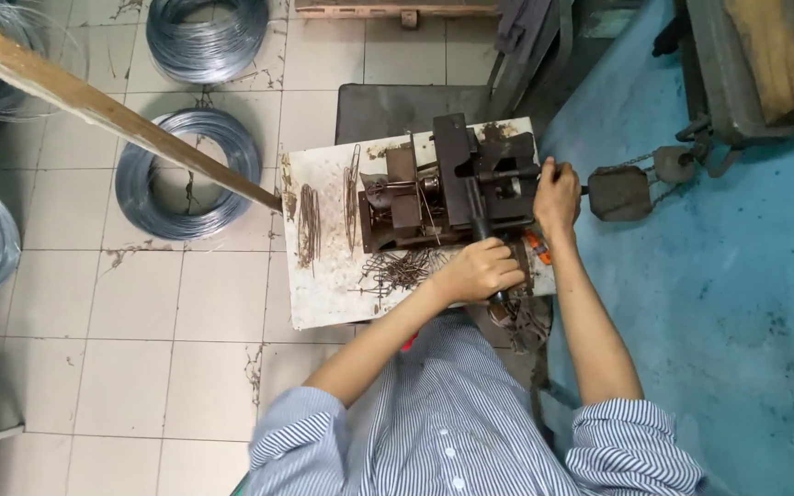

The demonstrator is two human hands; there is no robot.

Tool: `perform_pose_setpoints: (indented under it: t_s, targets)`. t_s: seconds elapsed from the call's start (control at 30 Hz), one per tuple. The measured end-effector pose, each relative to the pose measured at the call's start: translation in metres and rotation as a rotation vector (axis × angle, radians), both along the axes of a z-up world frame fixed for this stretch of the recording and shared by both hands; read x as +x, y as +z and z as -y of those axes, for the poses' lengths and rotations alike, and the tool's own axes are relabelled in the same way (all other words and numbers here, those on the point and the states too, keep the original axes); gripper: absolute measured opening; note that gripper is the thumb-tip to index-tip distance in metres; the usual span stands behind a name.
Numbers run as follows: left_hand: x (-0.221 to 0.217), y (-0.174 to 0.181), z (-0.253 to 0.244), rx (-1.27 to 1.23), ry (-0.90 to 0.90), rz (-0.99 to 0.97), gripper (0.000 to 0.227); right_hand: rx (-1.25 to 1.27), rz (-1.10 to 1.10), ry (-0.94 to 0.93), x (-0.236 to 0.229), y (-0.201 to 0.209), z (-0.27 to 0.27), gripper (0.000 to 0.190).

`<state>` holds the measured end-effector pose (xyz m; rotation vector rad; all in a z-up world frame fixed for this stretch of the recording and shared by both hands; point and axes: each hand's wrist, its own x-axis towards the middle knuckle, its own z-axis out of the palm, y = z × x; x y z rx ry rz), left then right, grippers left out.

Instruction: Operating a manual machine to cut or bend metal wire by feeding the wire and pulling a lever.

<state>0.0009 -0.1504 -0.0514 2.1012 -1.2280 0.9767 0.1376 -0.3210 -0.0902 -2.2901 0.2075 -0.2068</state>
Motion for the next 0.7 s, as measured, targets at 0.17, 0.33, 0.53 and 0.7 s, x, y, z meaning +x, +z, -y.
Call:
perform_pose_setpoints:
  t_s: [0.17,0.33,0.53,0.7]
  targets:
    - [-0.002,-0.015,0.005,-0.105,0.001,0.034,0.052,0.033,-0.040,0.011,0.005,-0.017,0.005,0.055]
    - [0.001,-0.036,0.013,-0.185,-0.004,0.068,0.046,0.417,-0.259,0.079,0.014,-0.035,0.029,0.082]
    - [0.005,-0.063,0.017,-0.206,0.016,0.097,0.052,0.383,-0.487,-0.053,0.021,-0.069,0.057,0.071]
    - [0.004,-0.061,0.019,-0.235,0.023,0.113,0.053,-0.944,0.260,0.378,-0.012,-0.207,0.126,0.040]
